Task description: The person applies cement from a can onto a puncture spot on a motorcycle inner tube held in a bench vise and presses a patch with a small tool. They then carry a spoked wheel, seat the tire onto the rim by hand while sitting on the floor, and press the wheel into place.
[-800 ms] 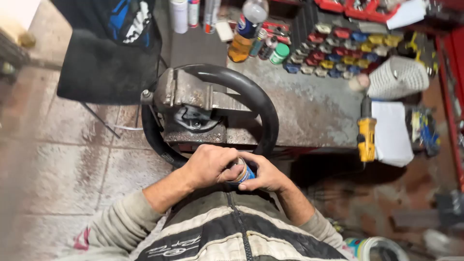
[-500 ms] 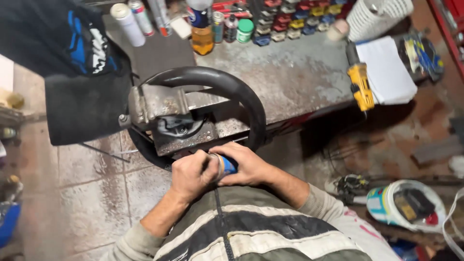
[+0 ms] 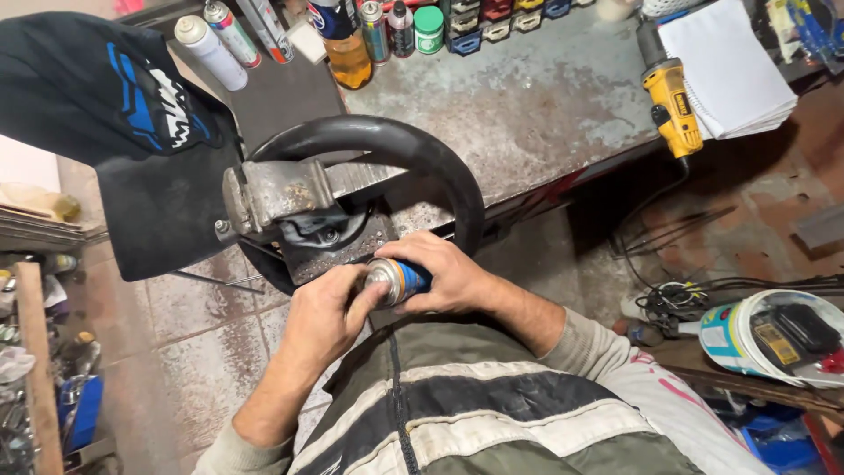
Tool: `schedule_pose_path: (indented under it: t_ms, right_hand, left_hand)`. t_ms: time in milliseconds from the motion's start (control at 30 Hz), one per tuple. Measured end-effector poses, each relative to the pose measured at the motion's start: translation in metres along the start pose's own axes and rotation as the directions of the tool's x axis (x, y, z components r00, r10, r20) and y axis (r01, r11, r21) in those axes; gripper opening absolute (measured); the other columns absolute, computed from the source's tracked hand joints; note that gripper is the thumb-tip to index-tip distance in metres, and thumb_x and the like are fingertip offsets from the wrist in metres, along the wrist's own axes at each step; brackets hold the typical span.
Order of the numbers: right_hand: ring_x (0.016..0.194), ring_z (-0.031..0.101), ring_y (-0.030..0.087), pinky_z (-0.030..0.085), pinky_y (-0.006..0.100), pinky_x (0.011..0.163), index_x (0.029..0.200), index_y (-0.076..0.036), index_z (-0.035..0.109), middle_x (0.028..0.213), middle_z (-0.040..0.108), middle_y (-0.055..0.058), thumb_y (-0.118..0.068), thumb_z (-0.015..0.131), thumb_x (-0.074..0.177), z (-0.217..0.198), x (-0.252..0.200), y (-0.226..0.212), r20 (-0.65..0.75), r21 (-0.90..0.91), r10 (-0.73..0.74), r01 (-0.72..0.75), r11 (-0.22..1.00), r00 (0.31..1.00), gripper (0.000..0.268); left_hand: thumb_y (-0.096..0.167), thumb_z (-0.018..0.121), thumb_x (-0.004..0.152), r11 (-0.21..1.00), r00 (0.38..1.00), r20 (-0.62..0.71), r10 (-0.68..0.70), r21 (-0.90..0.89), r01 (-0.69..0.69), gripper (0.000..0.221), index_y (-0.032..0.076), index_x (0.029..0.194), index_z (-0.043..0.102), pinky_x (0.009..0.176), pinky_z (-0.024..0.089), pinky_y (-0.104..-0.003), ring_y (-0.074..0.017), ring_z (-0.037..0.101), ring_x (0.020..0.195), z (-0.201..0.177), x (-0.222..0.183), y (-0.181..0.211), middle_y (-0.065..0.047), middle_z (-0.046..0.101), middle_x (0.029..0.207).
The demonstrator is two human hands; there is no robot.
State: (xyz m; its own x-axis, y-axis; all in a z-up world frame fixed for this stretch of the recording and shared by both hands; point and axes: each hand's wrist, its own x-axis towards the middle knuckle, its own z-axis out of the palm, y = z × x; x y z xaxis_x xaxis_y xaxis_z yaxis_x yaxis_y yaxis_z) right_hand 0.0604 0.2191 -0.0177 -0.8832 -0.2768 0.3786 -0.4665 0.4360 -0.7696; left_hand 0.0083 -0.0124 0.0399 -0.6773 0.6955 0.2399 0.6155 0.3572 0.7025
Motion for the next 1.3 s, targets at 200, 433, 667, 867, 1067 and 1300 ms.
schedule_pose_path:
  t_ms: [200,433,667,867,1067,1300]
  right_hand:
    - [0.121,0.064,0.033,0.051,0.043,0.106,0.137,-0.008,0.060,0.131,0.067,0.013,-0.024,0.093,0.068,-0.020,0.003,0.013,0.009,0.071,-0.013,0.012,0.997,1.000,0.078]
    - [0.124,0.063,0.032,0.050,0.043,0.108,0.137,-0.007,0.060,0.133,0.066,0.013,-0.024,0.093,0.069,-0.066,-0.002,0.038,-0.008,0.132,-0.035,0.036,0.991,0.999,0.077]
    - [0.125,0.063,0.028,0.050,0.040,0.109,0.140,-0.007,0.059,0.133,0.065,0.011,-0.022,0.095,0.069,-0.117,-0.013,0.061,-0.066,0.205,0.013,0.001,0.979,0.998,0.081]
    - [0.124,0.063,0.027,0.050,0.039,0.109,0.140,-0.007,0.059,0.132,0.065,0.010,-0.018,0.097,0.066,-0.142,-0.016,0.082,-0.084,0.266,-0.010,0.032,0.963,0.996,0.084]
    - [0.125,0.063,0.026,0.050,0.039,0.110,0.140,-0.007,0.059,0.134,0.066,0.009,-0.016,0.097,0.066,-0.158,-0.018,0.094,-0.070,0.303,-0.015,0.035,0.952,0.997,0.084]
    - [0.126,0.063,0.025,0.049,0.038,0.111,0.141,-0.007,0.059,0.135,0.065,0.009,-0.016,0.097,0.065,-0.167,-0.014,0.103,-0.042,0.363,-0.012,0.027,0.931,0.999,0.085]
  left_hand:
    - [0.033,0.081,0.094,0.909,0.923,0.033,-0.384,0.189,0.372,0.026,0.009,0.102,0.074,0.070,0.055,-0.040,-0.0297,0.072,0.082,0.006,0.025,0.016,-0.013,0.073,0.089]
    - [0.015,0.084,0.084,0.997,0.997,-0.021,-0.069,-0.048,0.068,0.030,0.004,0.110,0.073,0.067,0.056,-0.032,-0.0199,0.068,0.078,0.007,0.066,0.045,-0.009,0.068,0.103]
    - [0.013,0.089,0.081,0.999,1.000,-0.019,-0.024,0.030,0.025,0.035,0.006,0.112,0.073,0.074,0.057,-0.029,-0.0176,0.070,0.088,0.011,0.110,0.089,-0.009,0.069,0.106]
    - [0.010,0.090,0.079,0.993,0.997,-0.044,-0.057,0.102,0.061,0.038,0.006,0.112,0.073,0.077,0.058,-0.029,-0.0185,0.072,0.093,0.020,0.136,0.110,-0.009,0.070,0.106]
    - [0.008,0.090,0.079,0.990,0.990,-0.104,-0.094,0.097,0.104,0.039,0.004,0.114,0.072,0.077,0.060,-0.026,-0.0155,0.073,0.092,0.025,0.146,0.126,-0.010,0.070,0.109]
    - [0.008,0.091,0.079,0.987,0.986,-0.159,-0.055,0.142,0.078,0.040,0.003,0.114,0.072,0.079,0.060,-0.027,-0.0168,0.073,0.096,0.024,0.153,0.142,-0.011,0.070,0.111]
